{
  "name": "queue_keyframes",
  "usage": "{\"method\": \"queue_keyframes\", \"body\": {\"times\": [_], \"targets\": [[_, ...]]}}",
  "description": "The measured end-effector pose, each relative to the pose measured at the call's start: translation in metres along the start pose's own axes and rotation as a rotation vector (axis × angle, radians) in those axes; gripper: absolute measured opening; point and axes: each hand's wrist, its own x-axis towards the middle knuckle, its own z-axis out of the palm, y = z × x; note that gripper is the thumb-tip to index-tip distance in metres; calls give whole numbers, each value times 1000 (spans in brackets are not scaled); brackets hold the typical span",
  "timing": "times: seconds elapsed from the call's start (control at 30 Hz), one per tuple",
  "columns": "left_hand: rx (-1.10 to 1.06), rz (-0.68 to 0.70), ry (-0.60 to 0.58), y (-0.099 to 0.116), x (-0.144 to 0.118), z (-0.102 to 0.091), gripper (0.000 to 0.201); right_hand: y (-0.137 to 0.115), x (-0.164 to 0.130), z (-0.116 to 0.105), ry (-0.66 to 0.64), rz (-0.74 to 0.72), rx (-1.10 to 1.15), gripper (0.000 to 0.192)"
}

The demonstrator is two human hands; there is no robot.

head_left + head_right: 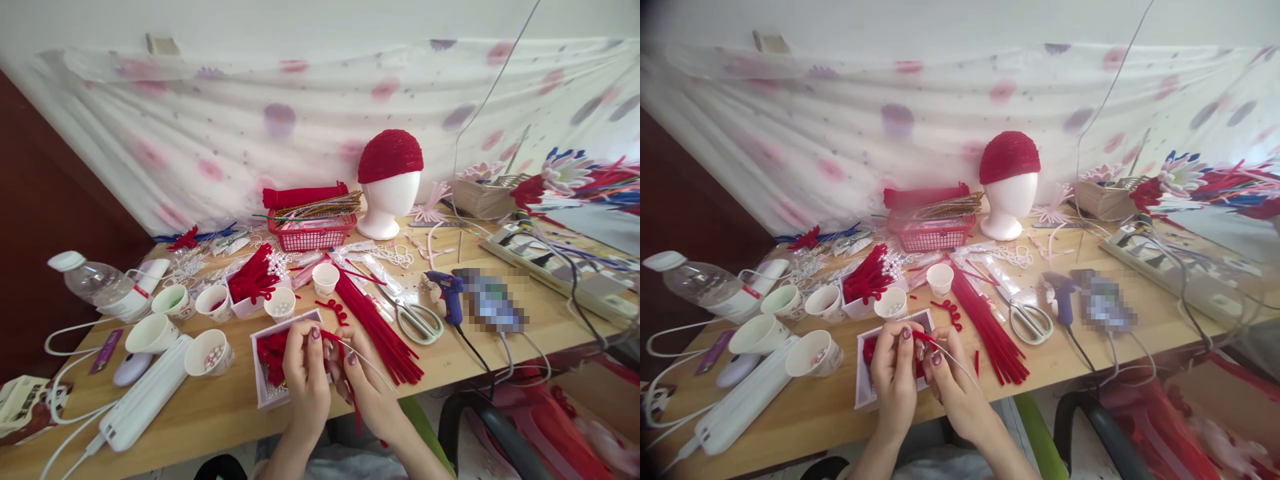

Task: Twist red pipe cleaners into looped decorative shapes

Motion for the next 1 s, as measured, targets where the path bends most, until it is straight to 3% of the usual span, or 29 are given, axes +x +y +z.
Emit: {"method": "queue_keyframes", "body": {"times": [0.13,0.2,0.27,0.43,0.57,0.73,0.87,1.0], "targets": [[39,14,1,3,-4,0,27,15,5,1,239,-317,-187,22],[63,37,-24,3,-4,-1,26,15,6,-3,264,-429,-349,19],[118,78,-50,2,-4,-3,21,14,6,-8,255,-453,-419,19],[372,368,-183,-3,3,-14,12,4,7,-15,241,-396,-305,29],[462,580,-308,3,10,-22,12,-9,7,-15,213,-240,-53,42],[544,648,-476,15,17,-30,23,-20,10,-18,108,-68,181,48],[646,730,-490,18,22,-39,28,-25,12,-26,-17,40,239,47],[641,729,-461,22,22,-41,34,-33,13,-30,-40,-1,175,49]]}}
